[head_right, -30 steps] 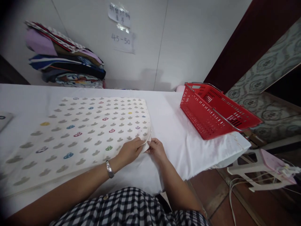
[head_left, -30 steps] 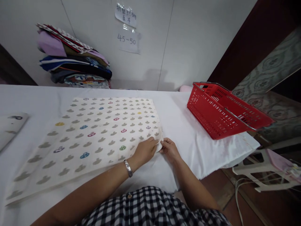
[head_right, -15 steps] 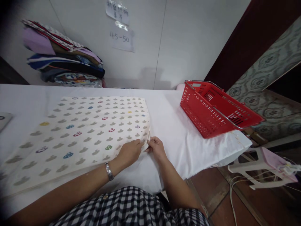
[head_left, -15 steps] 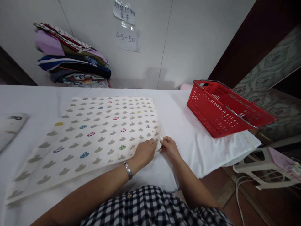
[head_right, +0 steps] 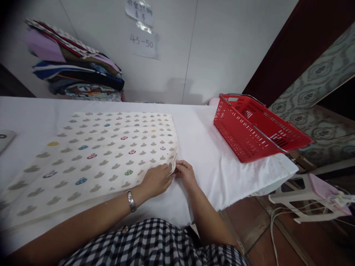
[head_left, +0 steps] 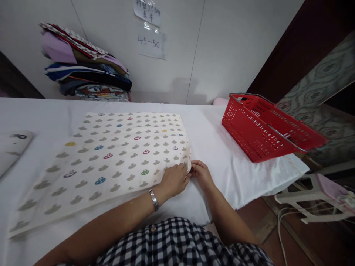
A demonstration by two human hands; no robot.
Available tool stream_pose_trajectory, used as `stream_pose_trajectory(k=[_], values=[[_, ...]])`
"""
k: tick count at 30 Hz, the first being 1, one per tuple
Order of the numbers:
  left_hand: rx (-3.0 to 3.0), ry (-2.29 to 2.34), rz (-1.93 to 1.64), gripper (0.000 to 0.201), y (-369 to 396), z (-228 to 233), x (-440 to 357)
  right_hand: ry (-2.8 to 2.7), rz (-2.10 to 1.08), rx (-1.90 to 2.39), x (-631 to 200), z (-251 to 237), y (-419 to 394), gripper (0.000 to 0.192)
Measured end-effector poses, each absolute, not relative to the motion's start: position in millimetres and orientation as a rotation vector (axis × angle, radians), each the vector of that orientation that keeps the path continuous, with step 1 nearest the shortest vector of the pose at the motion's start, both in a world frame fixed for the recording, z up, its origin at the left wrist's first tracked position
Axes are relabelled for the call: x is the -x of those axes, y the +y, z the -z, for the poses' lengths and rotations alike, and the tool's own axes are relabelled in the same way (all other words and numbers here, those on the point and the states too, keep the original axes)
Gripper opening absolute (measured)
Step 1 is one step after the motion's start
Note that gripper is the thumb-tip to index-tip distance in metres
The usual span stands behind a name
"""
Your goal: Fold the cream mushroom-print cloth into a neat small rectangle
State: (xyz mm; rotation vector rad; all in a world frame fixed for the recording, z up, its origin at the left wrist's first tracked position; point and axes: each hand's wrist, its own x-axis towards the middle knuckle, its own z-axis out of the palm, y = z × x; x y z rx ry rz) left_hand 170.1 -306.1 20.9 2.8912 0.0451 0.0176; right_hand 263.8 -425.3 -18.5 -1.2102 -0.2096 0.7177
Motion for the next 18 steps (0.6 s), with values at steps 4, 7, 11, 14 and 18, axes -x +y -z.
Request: stream_pose_trajectory(k=[4,7,11,14,18], values=[[-2.857,0.112,-0.009,0.021,-299.2,-23.8,-173.9,-0.298,-0.537,1.393,-272.0,20.7,-430.7,0.019],[-2.827,0.179,-0.081,0.02,-290.5,-31.2,-174.5,-0.278,-0.302,1.703,-282.3,26.7,-437.1,0.023],[-2.823,0.197,-0.146,0.023,-286.7,-35.6,-173.7,-0.447,-0.213,2.132,-287.4,27.9,-441.6,0.03],[-2.809,0.12,-0.084,0.025,-291.0,-29.2,-173.4,-0.584,-0.208,2.35,-281.6,18.9,-438.9,0.034],[-2.757,0.128,-0.082,0.023,-294.4,-18.3,-173.9,-0.708,-0.227,2.525,-271.8,6.6,-431.7,0.033]])
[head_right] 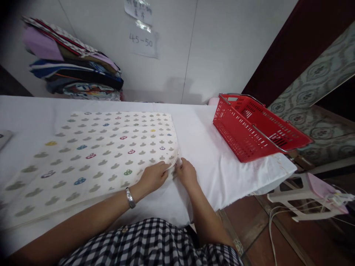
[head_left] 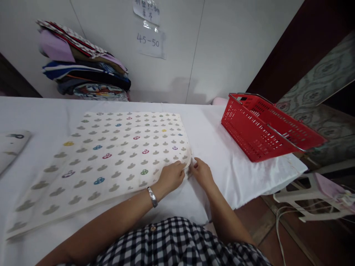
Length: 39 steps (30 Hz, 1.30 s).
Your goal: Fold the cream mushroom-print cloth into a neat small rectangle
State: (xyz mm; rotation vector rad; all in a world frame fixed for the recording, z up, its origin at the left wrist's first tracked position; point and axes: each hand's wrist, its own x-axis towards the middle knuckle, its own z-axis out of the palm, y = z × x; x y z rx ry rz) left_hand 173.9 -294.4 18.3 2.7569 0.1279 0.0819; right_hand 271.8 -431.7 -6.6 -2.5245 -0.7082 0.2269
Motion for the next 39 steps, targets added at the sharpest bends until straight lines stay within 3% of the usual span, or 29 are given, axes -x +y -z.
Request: stream_pose_trajectory(k=[7,15,24,39], values=[[-2.73,0.152,-0.15,0.024,-291.3,-18.1,-172.6,-0.706,-0.297,2.535,-269.7,2.7,-426.8,0.037],[-2.745,0.235,-0.177,0.02,-280.7,-27.7,-170.3,-0.345,-0.349,1.779,-272.5,28.5,-427.2,0.04],[-2.743,0.198,-0.207,0.021,-282.1,-25.4,-169.5,-0.07,-0.586,1.29,-263.8,13.8,-427.6,0.063],[-2.747,0.153,-0.16,0.023,-291.5,-27.9,-171.5,-0.245,-0.558,1.322,-252.8,7.4,-423.2,0.071]])
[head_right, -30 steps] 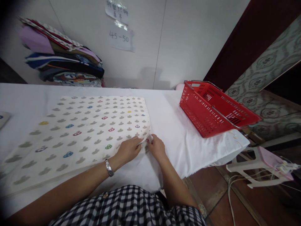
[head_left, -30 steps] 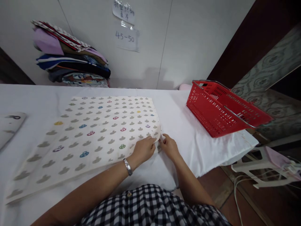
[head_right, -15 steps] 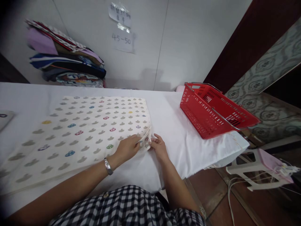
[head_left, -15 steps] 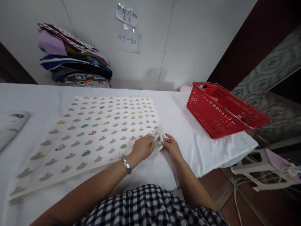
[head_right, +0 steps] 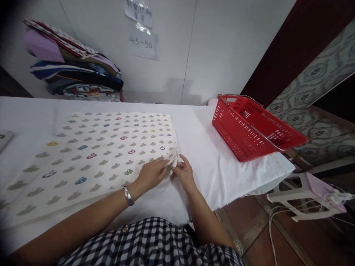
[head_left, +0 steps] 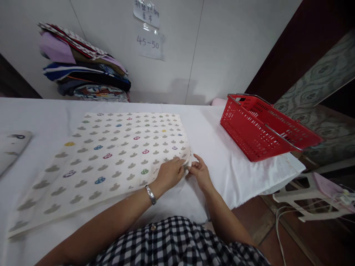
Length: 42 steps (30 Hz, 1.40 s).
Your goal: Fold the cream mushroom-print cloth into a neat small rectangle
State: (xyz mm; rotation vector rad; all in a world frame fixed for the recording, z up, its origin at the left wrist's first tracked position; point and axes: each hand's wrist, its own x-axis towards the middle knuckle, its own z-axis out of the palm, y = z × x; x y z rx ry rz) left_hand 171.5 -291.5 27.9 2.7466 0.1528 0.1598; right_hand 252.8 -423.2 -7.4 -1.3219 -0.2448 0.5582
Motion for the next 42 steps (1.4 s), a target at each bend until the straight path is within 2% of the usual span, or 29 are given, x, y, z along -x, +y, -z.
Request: stream_pose_trajectory(k=[8,18,21,27,32,37,42], values=[[-2.773,0.033,-0.113,0.03,-299.8,-18.6,-169.6,-0.276,-0.563,1.299,-255.1,11.1,-425.2,0.07],[-2.754,0.073,-0.141,0.04,-297.0,-18.6,-169.5,-0.313,-0.53,1.296,-254.4,2.6,-429.2,0.06],[-2.713,0.135,-0.185,0.039,-290.1,-20.3,-171.2,-0.331,-0.425,1.538,-266.2,8.5,-436.9,0.058],[-2.664,0.216,-0.22,0.034,-284.3,-26.9,-171.8,-0.644,-0.21,2.467,-278.7,10.4,-435.7,0.056],[-2.647,0.185,-0.248,0.036,-284.3,-26.9,-171.0,-0.795,-0.169,2.751,-266.9,5.5,-415.5,0.058],[-2.647,0.189,-0.289,0.035,-281.7,-28.0,-168.9,-0.784,-0.225,2.602,-266.0,6.3,-412.8,0.061],[-2.675,0.186,-0.274,0.033,-279.5,-28.5,-167.9,-0.412,-0.32,1.978,-272.7,15.6,-419.5,0.051]])
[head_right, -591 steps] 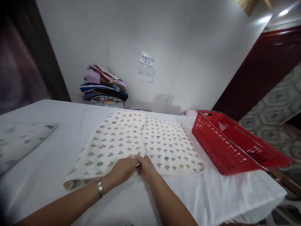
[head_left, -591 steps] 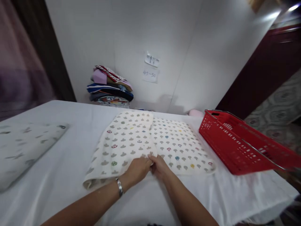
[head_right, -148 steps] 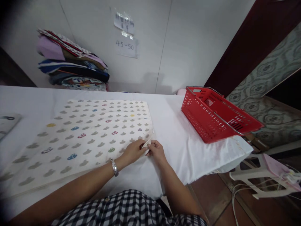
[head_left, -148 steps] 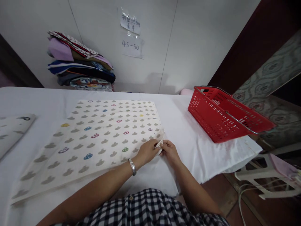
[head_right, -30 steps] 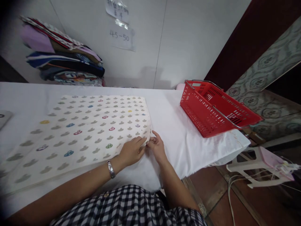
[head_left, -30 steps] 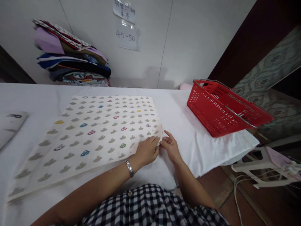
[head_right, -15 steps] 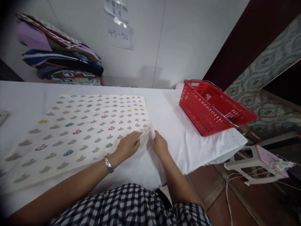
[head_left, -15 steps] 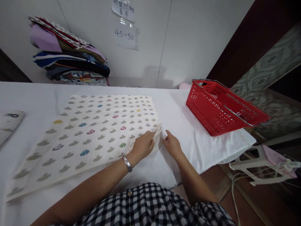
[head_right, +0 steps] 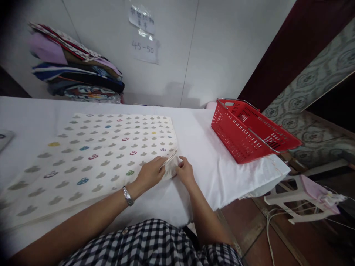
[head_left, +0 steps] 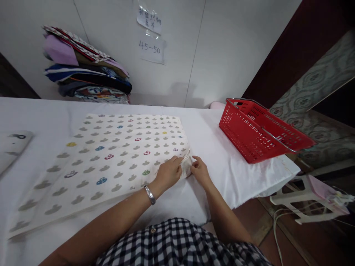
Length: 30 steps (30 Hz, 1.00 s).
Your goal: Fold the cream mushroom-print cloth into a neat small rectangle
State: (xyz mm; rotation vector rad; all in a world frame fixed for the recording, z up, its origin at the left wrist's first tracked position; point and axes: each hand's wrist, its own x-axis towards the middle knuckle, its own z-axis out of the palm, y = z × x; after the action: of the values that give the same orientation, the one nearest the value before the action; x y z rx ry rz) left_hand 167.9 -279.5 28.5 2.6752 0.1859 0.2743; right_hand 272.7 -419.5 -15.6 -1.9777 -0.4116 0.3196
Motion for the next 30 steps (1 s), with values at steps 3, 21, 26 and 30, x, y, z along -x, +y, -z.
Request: stream_pose_trajectory(k=[3,21,26,30], values=[[-2.668,0.168,-0.269,0.033,-279.9,-26.9,-168.1,-0.111,-0.495,1.475,-270.3,17.3,-420.2,0.05],[-2.84,0.127,-0.342,0.032,-269.6,-33.8,-169.3,0.051,-0.658,0.902,-255.0,14.3,-416.4,0.051],[-2.659,0.052,-0.239,0.027,-290.2,-16.9,-170.1,-0.06,-0.631,0.967,-251.2,16.5,-414.9,0.056],[-2.56,0.113,-0.221,0.024,-290.4,-15.7,-171.4,-0.103,-0.566,1.041,-250.3,18.9,-415.2,0.058]])
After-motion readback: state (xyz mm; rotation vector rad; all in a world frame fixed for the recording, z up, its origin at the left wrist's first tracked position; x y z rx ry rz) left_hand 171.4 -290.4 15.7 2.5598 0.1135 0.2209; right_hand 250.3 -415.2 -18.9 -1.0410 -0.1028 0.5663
